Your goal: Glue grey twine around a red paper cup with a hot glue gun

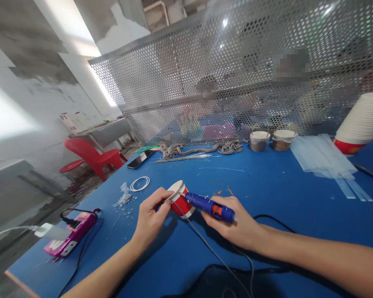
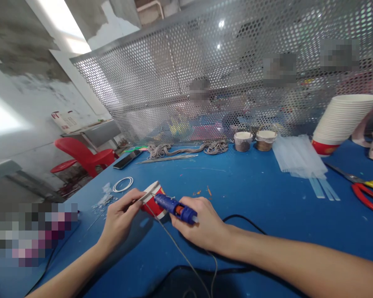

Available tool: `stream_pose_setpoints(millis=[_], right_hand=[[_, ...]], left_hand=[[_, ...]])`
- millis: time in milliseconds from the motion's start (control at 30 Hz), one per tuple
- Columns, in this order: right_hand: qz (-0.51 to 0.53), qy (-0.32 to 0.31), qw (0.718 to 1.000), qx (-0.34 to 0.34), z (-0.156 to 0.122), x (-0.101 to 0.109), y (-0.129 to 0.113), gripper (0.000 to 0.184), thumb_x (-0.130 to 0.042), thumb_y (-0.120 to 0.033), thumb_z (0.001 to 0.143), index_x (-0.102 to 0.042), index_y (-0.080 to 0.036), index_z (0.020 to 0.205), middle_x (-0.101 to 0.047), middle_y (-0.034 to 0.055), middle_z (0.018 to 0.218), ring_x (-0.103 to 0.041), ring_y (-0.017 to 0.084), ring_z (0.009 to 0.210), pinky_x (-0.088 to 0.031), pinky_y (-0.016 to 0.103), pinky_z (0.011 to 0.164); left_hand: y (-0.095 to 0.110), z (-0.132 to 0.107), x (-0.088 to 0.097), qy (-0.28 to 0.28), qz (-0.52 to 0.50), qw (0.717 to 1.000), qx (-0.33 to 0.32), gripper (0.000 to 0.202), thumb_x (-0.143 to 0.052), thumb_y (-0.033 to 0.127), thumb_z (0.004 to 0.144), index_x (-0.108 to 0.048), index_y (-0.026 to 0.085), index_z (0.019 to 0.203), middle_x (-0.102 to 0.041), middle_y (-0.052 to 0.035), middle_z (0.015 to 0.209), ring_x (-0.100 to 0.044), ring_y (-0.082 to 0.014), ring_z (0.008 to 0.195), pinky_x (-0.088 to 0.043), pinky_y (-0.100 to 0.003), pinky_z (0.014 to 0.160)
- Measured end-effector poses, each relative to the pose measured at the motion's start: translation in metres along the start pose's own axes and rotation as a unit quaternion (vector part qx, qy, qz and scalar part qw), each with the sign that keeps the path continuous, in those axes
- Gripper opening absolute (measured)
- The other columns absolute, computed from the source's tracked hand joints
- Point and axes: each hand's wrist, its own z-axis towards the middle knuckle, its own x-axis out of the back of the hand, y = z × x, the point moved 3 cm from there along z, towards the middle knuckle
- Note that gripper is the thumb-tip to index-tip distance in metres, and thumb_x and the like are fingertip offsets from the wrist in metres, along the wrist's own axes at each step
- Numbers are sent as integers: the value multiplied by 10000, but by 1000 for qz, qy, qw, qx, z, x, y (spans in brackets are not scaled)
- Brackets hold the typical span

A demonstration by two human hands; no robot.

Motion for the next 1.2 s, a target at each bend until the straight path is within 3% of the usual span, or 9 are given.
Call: stream_pose_setpoints(millis=[133, 333, 533, 733, 933, 1200], right_hand=[[3, 25, 1000, -9, 2, 2, 2, 254, -533, -260, 791, -426, -192, 571, -465, -31, 541, -396, 99, 510, -361, 246, 537], [17, -1, 1000, 9, -1, -1, -3, 227, -549, -240, 781, -440, -192, 588, -424, -46, 534, -335, 86, 484, -322, 220, 466], [11, 26, 999, -17, 2, 2, 2, 266, -528, -277, 789, -418, -194, 562, -452, -35, 534, -383, 96, 502, -354, 242, 531], [22, -9, 1000, -9, 0, -1, -1, 241, -528, -274, 787, -413, -196, 590, -411, -50, 536, -328, 86, 481, -306, 231, 484], [11, 20, 1000, -16, 2, 2, 0, 250, -528, -263, 785, -429, -193, 567, -449, -36, 526, -377, 96, 491, -357, 247, 521], [-14, -2, 999, 33, -5, -7, -3, 205, -553, -236, 766, -441, -192, 601, -442, -46, 530, -357, 86, 476, -327, 221, 489]], left_hand=[[1, 0, 0, -2, -7, 1000, 6, 209, -491, 214, 754, -689, 175, 700, -577, -2, 630, -521, -143, 595, -402, -241, 559], [1, 1, 0, 1, -17, 1000, 5, 208, -494, 209, 741, -695, 174, 699, -586, -8, 629, -519, -148, 597, -407, -246, 559], [-2, 0, 0, -3, -24, 1000, 1, 211, -490, 194, 754, -694, 176, 702, -577, -1, 631, -515, -141, 596, -394, -241, 558], [-2, 0, 0, -7, -23, 1000, 1, 211, -490, 198, 745, -696, 170, 704, -592, -11, 640, -521, -149, 600, -401, -249, 562], [-1, 0, 0, -7, -22, 1000, -2, 212, -489, 197, 751, -694, 175, 701, -574, -5, 626, -513, -144, 590, -398, -243, 555], [3, -2, -5, -17, -9, 1000, 6, 211, -515, 241, 789, -715, 176, 765, -594, -15, 661, -544, -151, 622, -419, -246, 583]])
